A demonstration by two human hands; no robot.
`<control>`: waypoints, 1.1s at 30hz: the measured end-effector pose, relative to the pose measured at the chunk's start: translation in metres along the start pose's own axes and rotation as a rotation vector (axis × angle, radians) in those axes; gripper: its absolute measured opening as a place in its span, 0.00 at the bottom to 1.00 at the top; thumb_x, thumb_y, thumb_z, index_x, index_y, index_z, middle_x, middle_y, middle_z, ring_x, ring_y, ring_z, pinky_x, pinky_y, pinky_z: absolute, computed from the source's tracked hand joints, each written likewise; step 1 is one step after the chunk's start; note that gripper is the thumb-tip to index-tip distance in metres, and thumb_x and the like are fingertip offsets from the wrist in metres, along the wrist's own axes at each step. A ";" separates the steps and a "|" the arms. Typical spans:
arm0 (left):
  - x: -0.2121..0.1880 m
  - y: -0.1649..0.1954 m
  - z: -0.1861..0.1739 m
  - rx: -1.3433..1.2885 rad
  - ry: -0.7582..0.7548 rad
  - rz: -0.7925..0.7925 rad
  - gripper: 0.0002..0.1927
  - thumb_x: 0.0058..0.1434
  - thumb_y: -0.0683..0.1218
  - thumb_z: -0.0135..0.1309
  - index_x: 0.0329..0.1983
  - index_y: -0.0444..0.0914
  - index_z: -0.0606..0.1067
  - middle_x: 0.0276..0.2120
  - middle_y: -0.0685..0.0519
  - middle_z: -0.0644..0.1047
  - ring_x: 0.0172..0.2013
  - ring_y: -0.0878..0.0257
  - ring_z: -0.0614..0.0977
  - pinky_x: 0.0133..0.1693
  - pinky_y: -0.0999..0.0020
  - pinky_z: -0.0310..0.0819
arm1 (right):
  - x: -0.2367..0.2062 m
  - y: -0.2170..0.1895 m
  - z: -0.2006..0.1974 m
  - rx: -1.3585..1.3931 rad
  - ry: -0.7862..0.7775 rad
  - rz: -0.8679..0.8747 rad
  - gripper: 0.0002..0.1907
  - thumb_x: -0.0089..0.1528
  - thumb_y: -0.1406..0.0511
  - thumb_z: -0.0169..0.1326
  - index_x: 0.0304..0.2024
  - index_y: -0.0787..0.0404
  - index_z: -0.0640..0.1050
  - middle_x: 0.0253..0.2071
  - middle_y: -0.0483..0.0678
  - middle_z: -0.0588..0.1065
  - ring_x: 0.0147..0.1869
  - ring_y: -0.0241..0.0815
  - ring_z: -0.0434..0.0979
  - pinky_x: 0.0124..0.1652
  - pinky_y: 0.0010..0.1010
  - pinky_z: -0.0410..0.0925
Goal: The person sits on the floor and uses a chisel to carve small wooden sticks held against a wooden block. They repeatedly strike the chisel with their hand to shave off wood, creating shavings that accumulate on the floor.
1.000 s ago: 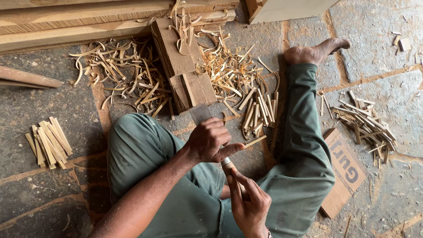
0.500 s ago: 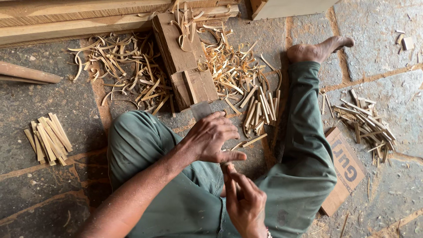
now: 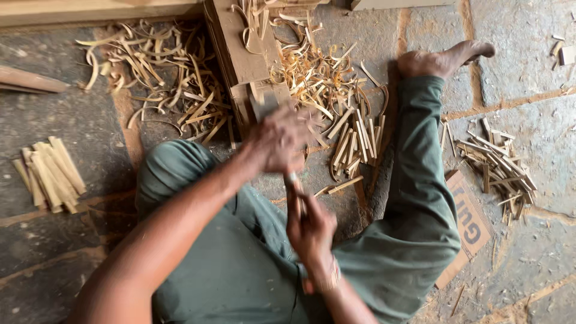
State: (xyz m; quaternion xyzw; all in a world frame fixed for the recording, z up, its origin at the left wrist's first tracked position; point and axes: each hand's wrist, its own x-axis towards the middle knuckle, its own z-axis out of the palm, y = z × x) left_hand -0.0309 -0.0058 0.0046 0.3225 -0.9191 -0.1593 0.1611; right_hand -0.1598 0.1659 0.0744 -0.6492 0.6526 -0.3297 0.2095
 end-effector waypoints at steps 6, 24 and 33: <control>0.006 -0.033 0.019 0.044 0.043 -0.008 0.33 0.59 0.65 0.45 0.65 0.49 0.72 0.73 0.48 0.59 0.72 0.47 0.58 0.69 0.36 0.40 | 0.021 0.006 0.016 0.053 0.037 -0.008 0.01 0.65 0.70 0.58 0.38 0.62 0.79 0.19 0.51 0.74 0.14 0.30 0.68 0.17 0.28 0.57; -0.024 0.093 -0.022 -0.275 0.428 0.143 0.34 0.70 0.67 0.45 0.19 0.38 0.75 0.20 0.48 0.75 0.27 0.54 0.79 0.43 0.51 0.74 | -0.047 -0.015 -0.079 0.067 0.107 0.000 0.07 0.62 0.71 0.61 0.42 0.67 0.81 0.37 0.51 0.84 0.21 0.20 0.69 0.23 0.18 0.63; -0.038 0.088 -0.020 -0.331 0.487 0.132 0.30 0.67 0.59 0.57 0.14 0.39 0.66 0.16 0.51 0.67 0.22 0.55 0.72 0.31 0.57 0.67 | -0.048 -0.028 -0.070 0.057 0.046 0.130 0.08 0.60 0.71 0.62 0.42 0.65 0.83 0.31 0.47 0.84 0.16 0.22 0.63 0.17 0.21 0.56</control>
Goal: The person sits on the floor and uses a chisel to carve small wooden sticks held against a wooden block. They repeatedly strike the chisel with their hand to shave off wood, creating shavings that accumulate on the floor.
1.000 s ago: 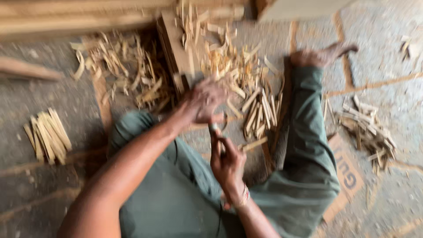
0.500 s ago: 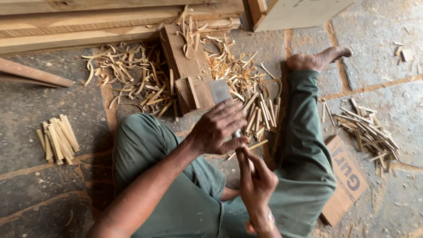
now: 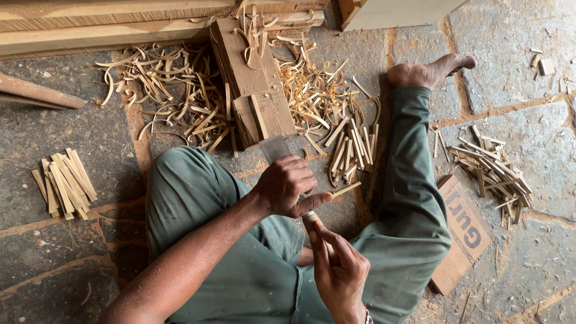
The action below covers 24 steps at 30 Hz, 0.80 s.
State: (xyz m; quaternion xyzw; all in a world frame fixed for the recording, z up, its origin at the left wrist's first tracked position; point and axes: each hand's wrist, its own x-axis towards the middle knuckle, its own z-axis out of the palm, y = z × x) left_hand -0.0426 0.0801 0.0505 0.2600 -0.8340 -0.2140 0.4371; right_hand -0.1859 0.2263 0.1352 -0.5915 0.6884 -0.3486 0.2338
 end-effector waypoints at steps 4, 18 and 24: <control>-0.003 -0.005 0.002 -0.020 -0.037 -0.052 0.31 0.68 0.61 0.56 0.14 0.40 0.67 0.16 0.52 0.68 0.22 0.56 0.72 0.33 0.57 0.70 | 0.001 0.000 0.002 -0.029 -0.022 0.000 0.08 0.60 0.71 0.62 0.43 0.66 0.83 0.21 0.45 0.76 0.16 0.25 0.60 0.18 0.24 0.54; -0.009 -0.055 0.016 0.098 -0.346 -0.115 0.28 0.62 0.61 0.46 0.49 0.35 0.81 0.59 0.40 0.77 0.61 0.47 0.77 0.67 0.48 0.64 | 0.016 0.007 0.034 -0.005 -0.051 -0.010 0.02 0.61 0.72 0.60 0.35 0.65 0.79 0.18 0.47 0.70 0.14 0.26 0.60 0.16 0.25 0.53; -0.007 -0.075 0.024 0.232 -0.412 -0.121 0.30 0.61 0.62 0.43 0.58 0.40 0.78 0.66 0.43 0.71 0.71 0.46 0.67 0.71 0.47 0.54 | 0.029 0.019 0.046 -0.014 -0.038 -0.074 0.02 0.62 0.73 0.60 0.37 0.64 0.79 0.21 0.50 0.69 0.16 0.33 0.62 0.19 0.27 0.56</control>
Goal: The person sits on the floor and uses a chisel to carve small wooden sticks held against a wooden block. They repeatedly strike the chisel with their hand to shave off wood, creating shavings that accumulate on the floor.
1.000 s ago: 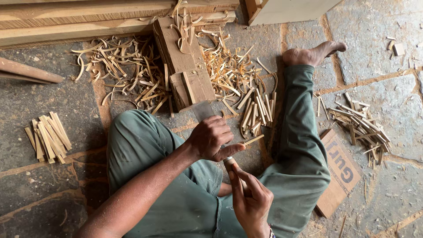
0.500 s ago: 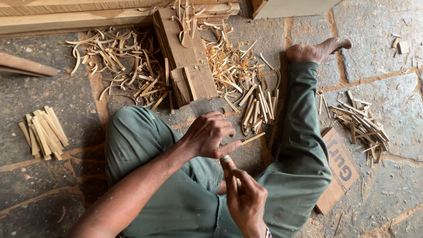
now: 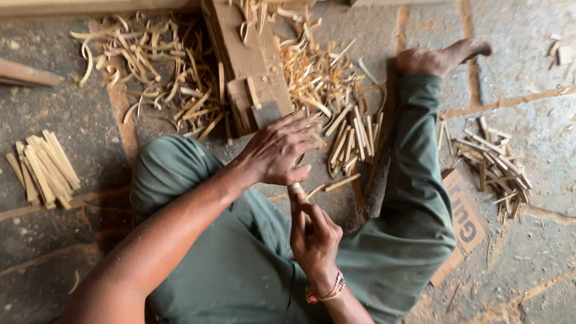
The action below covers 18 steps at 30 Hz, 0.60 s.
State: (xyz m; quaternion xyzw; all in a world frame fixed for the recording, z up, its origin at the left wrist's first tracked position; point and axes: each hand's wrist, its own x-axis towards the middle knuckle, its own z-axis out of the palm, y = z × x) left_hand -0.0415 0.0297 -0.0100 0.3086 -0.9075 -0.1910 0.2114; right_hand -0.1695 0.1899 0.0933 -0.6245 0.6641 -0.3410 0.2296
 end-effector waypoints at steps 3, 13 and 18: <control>0.012 -0.028 -0.007 0.033 -0.073 -0.027 0.32 0.62 0.65 0.39 0.63 0.46 0.74 0.69 0.45 0.67 0.71 0.48 0.64 0.72 0.45 0.46 | 0.019 0.001 0.018 0.010 0.030 -0.092 0.03 0.64 0.72 0.58 0.41 0.63 0.79 0.25 0.53 0.74 0.20 0.37 0.70 0.21 0.28 0.61; -0.003 -0.021 -0.018 0.124 0.472 -0.157 0.24 0.77 0.58 0.43 0.67 0.40 0.69 0.72 0.44 0.68 0.75 0.46 0.67 0.78 0.45 0.54 | 0.034 0.018 0.029 0.427 0.063 0.193 0.06 0.66 0.69 0.59 0.44 0.65 0.82 0.24 0.50 0.78 0.27 0.31 0.75 0.25 0.26 0.65; -0.041 0.006 -0.066 -0.017 1.075 -0.771 0.19 0.71 0.51 0.52 0.61 0.37 0.69 0.49 0.47 0.77 0.45 0.54 0.81 0.49 0.55 0.77 | 0.030 0.039 0.011 0.571 0.213 0.216 0.11 0.66 0.67 0.58 0.49 0.67 0.81 0.29 0.43 0.80 0.30 0.28 0.77 0.28 0.21 0.67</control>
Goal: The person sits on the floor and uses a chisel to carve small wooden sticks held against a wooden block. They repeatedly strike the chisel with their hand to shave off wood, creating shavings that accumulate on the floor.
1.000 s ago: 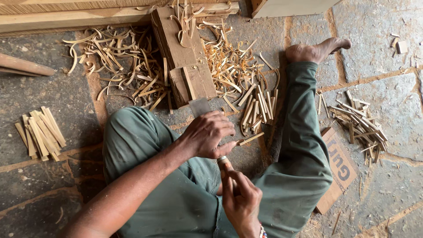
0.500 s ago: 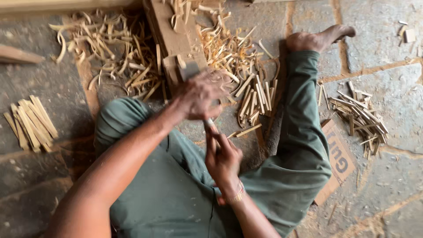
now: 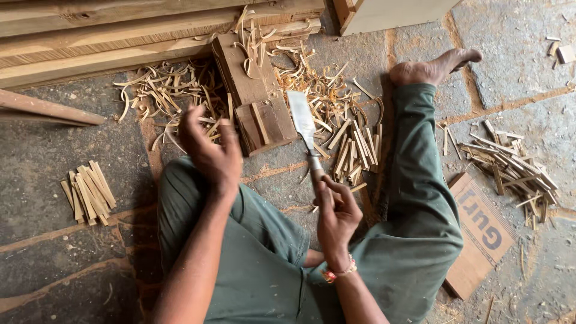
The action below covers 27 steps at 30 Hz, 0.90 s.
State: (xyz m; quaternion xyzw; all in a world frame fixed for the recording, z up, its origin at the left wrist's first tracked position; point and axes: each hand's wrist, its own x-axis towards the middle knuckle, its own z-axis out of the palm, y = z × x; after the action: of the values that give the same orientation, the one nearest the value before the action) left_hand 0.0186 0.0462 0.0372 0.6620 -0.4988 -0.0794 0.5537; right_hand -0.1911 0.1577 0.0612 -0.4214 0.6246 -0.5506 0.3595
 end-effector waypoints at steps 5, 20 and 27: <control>-0.006 0.010 0.017 0.249 -0.446 -0.251 0.14 0.67 0.53 0.57 0.44 0.38 0.77 0.29 0.48 0.80 0.29 0.54 0.82 0.34 0.56 0.75 | -0.004 0.004 -0.013 -0.030 0.008 0.043 0.11 0.67 0.67 0.59 0.50 0.67 0.82 0.28 0.43 0.78 0.31 0.25 0.74 0.29 0.20 0.65; 0.002 0.012 0.041 0.437 -0.604 -0.301 0.11 0.63 0.44 0.56 0.24 0.38 0.77 0.20 0.48 0.79 0.21 0.58 0.80 0.30 0.58 0.73 | -0.003 -0.004 -0.016 -0.045 0.004 0.031 0.11 0.66 0.67 0.60 0.48 0.67 0.82 0.30 0.43 0.79 0.32 0.24 0.74 0.28 0.18 0.64; 0.003 0.018 0.043 0.447 -0.596 -0.201 0.13 0.64 0.46 0.57 0.23 0.37 0.77 0.19 0.46 0.78 0.21 0.57 0.80 0.28 0.57 0.73 | -0.003 -0.008 -0.016 -0.093 0.006 -0.002 0.10 0.66 0.67 0.60 0.48 0.66 0.83 0.28 0.39 0.77 0.30 0.21 0.68 0.27 0.17 0.59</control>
State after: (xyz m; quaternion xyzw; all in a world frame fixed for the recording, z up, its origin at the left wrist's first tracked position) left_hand -0.0187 0.0184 0.0372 0.7598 -0.5755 -0.2119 0.2159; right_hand -0.2036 0.1666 0.0717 -0.4366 0.6501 -0.5227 0.3370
